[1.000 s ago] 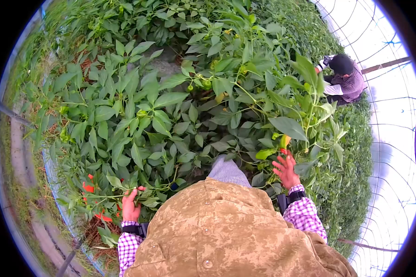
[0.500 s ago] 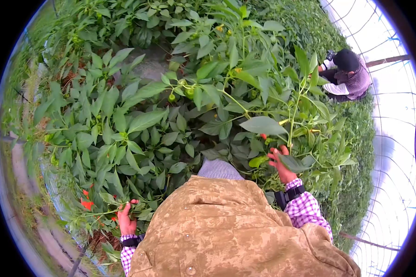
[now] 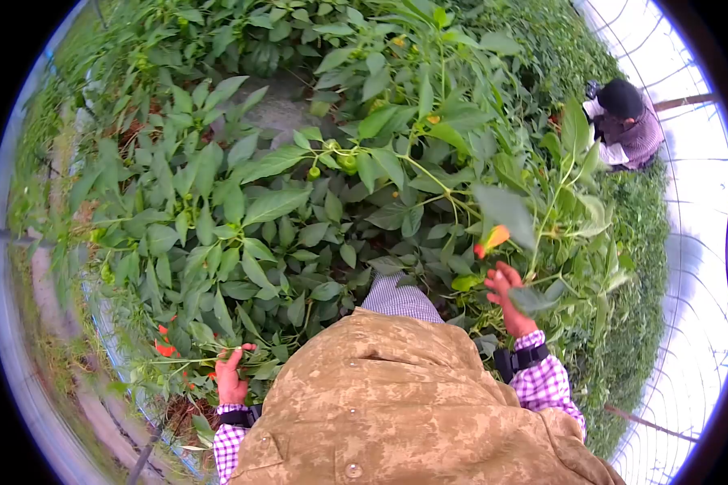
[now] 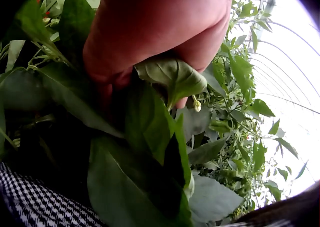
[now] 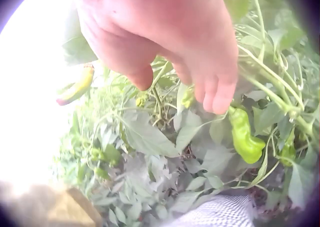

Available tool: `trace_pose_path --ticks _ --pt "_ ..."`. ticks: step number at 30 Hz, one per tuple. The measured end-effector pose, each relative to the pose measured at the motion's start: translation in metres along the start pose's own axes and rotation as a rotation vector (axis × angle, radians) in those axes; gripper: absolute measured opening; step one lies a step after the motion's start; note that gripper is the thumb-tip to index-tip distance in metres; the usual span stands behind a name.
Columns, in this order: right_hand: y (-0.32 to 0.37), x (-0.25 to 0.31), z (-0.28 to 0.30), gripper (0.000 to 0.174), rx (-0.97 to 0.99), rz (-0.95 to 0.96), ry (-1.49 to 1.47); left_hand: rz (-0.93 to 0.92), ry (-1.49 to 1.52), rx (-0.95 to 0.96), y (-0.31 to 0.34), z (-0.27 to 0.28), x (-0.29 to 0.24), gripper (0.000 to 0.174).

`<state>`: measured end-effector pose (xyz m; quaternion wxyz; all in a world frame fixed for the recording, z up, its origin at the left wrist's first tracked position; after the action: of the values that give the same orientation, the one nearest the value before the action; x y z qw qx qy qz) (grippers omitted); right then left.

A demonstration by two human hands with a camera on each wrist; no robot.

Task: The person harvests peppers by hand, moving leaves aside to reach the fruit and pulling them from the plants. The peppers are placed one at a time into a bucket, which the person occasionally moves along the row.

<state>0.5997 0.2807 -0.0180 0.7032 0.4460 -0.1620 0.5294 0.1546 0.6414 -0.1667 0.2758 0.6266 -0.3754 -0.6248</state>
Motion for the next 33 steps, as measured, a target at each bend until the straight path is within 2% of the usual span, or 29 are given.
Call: trace_pose_path --ticks 1,4,5,7,8,11,13,15,17,19,20,21,23,25,27,29,30,31,32,33 --pt "0.005 -0.002 -0.007 0.06 0.009 0.061 0.054 -0.038 -0.025 0.012 0.0 0.0 0.001 0.019" --pt "0.021 0.003 -0.043 0.057 0.092 0.555 0.368 -0.153 0.029 -0.092 0.004 -0.008 0.003 0.017" --pt "0.041 0.027 -0.058 0.056 0.128 0.721 0.555 -0.193 0.018 -0.136 0.003 -0.007 0.004 0.016" --pt "0.072 0.06 -0.08 0.057 0.213 0.892 0.687 -0.217 0.054 -0.175 0.003 -0.004 0.008 0.022" --pt "0.074 0.063 -0.083 0.057 0.215 0.912 0.688 -0.238 0.115 -0.175 0.007 -0.005 0.007 0.025" --pt "0.076 0.09 -0.092 0.058 0.408 0.64 0.278 -0.247 0.143 -0.192 0.022 -0.013 0.001 0.032" --pt "0.072 0.108 -0.088 0.056 0.388 0.17 -0.03 -0.274 0.055 -0.244 0.018 -0.004 0.009 0.033" --pt "0.055 0.117 -0.079 0.055 0.469 -0.154 -0.269 -0.296 0.04 -0.252 0.024 -0.007 0.01 0.024" --pt "0.032 0.134 -0.072 0.051 0.471 -0.121 -0.265 -0.273 0.031 -0.263 0.018 -0.008 0.021 0.027" --pt "0.014 0.16 -0.066 0.054 0.446 -0.036 -0.244 -0.257 0.004 -0.359 0.008 -0.009 0.035 0.031" --pt "0.0 0.169 -0.064 0.051 0.479 0.102 -0.097 -0.278 0.009 -0.366 0.004 -0.011 0.036 0.031" --pt "-0.007 0.186 -0.066 0.048 0.578 0.398 0.084 -0.237 -0.126 -0.459 -0.003 -0.01 0.04 0.033" --pt "-0.031 0.19 -0.065 0.045 0.667 0.754 0.427 -0.211 -0.282 -0.594 -0.014 -0.008 0.044 0.034" --pt "-0.056 0.179 -0.069 0.044 0.897 0.812 0.545 -0.252 -0.4 -0.68 -0.01 -0.014 0.033 0.03" --pt "-0.088 0.167 -0.069 0.042 1.035 0.82 0.751 -0.235 -0.307 -0.795 -0.009 0.0 0.038 0.027" --pt "-0.123 0.158 -0.065 0.039 1.12 0.904 0.777 -0.396 -0.05 -0.809 0.002 0.012 0.043 0.03" --pt "-0.132 0.165 -0.062 0.039 1.128 0.909 0.781 -0.385 -0.102 -0.873 0.01 0.028 0.052 0.033" --pt "-0.141 0.164 -0.06 0.036 1.172 0.841 0.916 -0.371 -0.154 -0.94 0.02 0.04 0.061 0.035" --pt "-0.149 0.161 -0.059 0.035 1.222 0.772 1.058 -0.364 -0.051 -0.984 0.034 0.045 0.073 0.038" --pt "-0.162 0.152 -0.06 0.035 1.26 0.781 1.08 -0.366 -0.22 -0.98 0.055 0.041 0.077 0.046"
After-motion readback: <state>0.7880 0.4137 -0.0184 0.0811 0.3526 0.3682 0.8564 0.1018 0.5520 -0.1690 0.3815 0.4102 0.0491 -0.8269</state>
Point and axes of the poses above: each hand's wrist, its own y-axis away from the middle knuckle, its own z-axis out of the back of the hand, x = y × z, the point moved 5 cm from there along -y, towards the middle knuckle, and after that the axes turned 15 degrees about -x, right-handed, at the moved point
